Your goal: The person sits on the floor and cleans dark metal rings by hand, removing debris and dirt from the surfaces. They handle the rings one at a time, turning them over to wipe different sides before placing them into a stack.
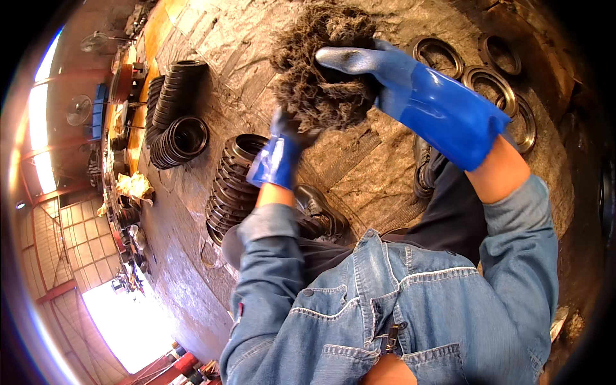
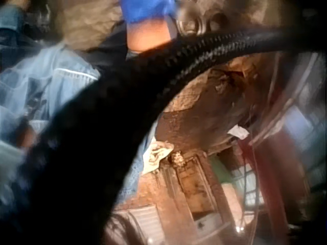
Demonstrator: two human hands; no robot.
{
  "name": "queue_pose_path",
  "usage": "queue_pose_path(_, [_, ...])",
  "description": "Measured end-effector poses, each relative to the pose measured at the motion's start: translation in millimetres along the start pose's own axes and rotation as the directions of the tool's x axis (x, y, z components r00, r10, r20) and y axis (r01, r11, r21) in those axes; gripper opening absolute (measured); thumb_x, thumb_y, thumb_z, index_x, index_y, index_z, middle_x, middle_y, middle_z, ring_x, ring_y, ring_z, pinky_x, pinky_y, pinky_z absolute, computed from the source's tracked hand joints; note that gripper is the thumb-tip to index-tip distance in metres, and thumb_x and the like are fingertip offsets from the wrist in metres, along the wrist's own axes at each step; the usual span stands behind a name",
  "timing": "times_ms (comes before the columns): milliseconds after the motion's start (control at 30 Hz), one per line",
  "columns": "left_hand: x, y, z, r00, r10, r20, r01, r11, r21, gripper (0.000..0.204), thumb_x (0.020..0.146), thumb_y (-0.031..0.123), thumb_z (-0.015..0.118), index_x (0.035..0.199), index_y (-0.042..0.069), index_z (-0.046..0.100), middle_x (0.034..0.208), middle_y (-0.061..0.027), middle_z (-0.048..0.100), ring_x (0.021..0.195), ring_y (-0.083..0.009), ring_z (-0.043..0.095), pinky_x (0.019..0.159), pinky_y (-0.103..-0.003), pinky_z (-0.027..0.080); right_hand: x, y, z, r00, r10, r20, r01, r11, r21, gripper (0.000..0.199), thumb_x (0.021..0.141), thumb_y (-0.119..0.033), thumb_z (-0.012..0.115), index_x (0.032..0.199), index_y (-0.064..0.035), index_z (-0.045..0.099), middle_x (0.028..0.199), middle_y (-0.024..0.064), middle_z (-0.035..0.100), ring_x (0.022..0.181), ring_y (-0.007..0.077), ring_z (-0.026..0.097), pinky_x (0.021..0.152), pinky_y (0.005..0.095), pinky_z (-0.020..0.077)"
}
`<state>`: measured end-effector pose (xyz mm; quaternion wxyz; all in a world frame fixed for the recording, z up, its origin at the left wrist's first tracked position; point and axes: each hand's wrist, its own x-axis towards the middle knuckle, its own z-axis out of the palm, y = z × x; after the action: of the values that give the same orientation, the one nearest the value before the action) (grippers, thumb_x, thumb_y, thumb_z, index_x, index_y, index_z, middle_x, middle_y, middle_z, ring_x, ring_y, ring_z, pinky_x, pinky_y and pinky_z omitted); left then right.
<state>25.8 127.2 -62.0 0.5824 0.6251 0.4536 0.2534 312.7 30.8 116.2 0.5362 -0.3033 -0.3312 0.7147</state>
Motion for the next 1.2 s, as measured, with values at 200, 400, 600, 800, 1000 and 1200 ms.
queue_pose_path(200, [-29,95,136,0.986,0.137,0.097,0.055,0.282,-0.958,0.069,0.1,0.058,0.039,0.156,0.017,0.038,0.158,-0.0104,0.042,0.144,-0.0305,0.042,0.119,-0.052,0.036,0,11,5,0.985,0.17,-0.007,-0.17,0.985,0.037,0.053,0.088,-0.026,0.081,0.128,0.0013,0.062,0.111,0.0135,0.071,0.098,0.0251,0.071,0.091,0.0398,0.0614])
queue_pose_path(400, [-41,109,78,0.892,0.449,0.057,-0.256,0.606,-0.753,0.054,0.107,0.039,0.04,0.147,0.004,0.045,0.141,-0.014,0.055,0.122,-0.0246,0.058,0.102,-0.038,0.052,-23,-6,32,0.999,-0.024,0.037,0.043,0.38,-0.924,0.07,0.085,-0.05,0.075,0.13,0.0,0.056,0.124,0.0205,0.063,0.116,0.0302,0.062,0.099,0.0374,0.0511])
queue_pose_path(600, [9,90,-12,0.998,0.056,-0.041,-0.068,0.645,-0.761,0.047,0.105,0.05,0.041,0.099,0.01,0.065,0.09,-0.0068,0.065,0.087,-0.0231,0.065,0.083,-0.042,0.055,-2,-9,33,0.956,-0.289,0.059,0.084,0.076,-0.994,0.098,0.094,-0.058,0.056,0.164,-0.0094,0.008,0.172,0.0102,0.009,0.156,0.0263,0.017,0.128,0.0408,0.0211])
queue_pose_path(800, [-20,159,-12,0.998,-0.011,-0.065,-0.037,0.722,-0.691,0.053,0.098,0.052,0.056,0.132,0.01,0.059,0.133,-0.0139,0.064,0.119,-0.0283,0.061,0.102,-0.046,0.052,2,-15,57,0.976,-0.192,0.103,0.217,0.891,-0.399,0.078,0.102,-0.06,0.048,0.164,-0.0204,0.022,0.172,0.0052,0.017,0.159,0.0209,0.01,0.131,0.0382,0.0046])
queue_pose_path(1000, [-40,198,33,0.993,-0.097,-0.07,0.005,0.619,-0.786,0.075,0.09,0.064,0.063,0.145,0.013,0.052,0.152,-0.0125,0.051,0.136,-0.0317,0.051,0.114,-0.05,0.043,50,34,49,0.991,-0.1,0.084,0.13,0.696,-0.706,0.06,0.106,-0.061,0.036,0.157,-0.03,0.039,0.172,0.0003,0.021,0.16,0.0192,0.012,0.13,0.046,0.0048])
queue_pose_path(1200, [-10,156,25,0.999,0.023,0.032,0.008,0.682,-0.731,0.076,0.088,0.066,0.066,0.139,0.01,0.058,0.147,-0.011,0.054,0.133,-0.0308,0.052,0.113,-0.051,0.042,65,39,24,0.98,-0.191,0.05,0.093,0.222,-0.971,0.041,0.096,-0.035,0.056,0.132,-0.0156,0.062,0.138,0.0103,0.063,0.122,0.0292,0.064,0.095,0.039,0.0577])
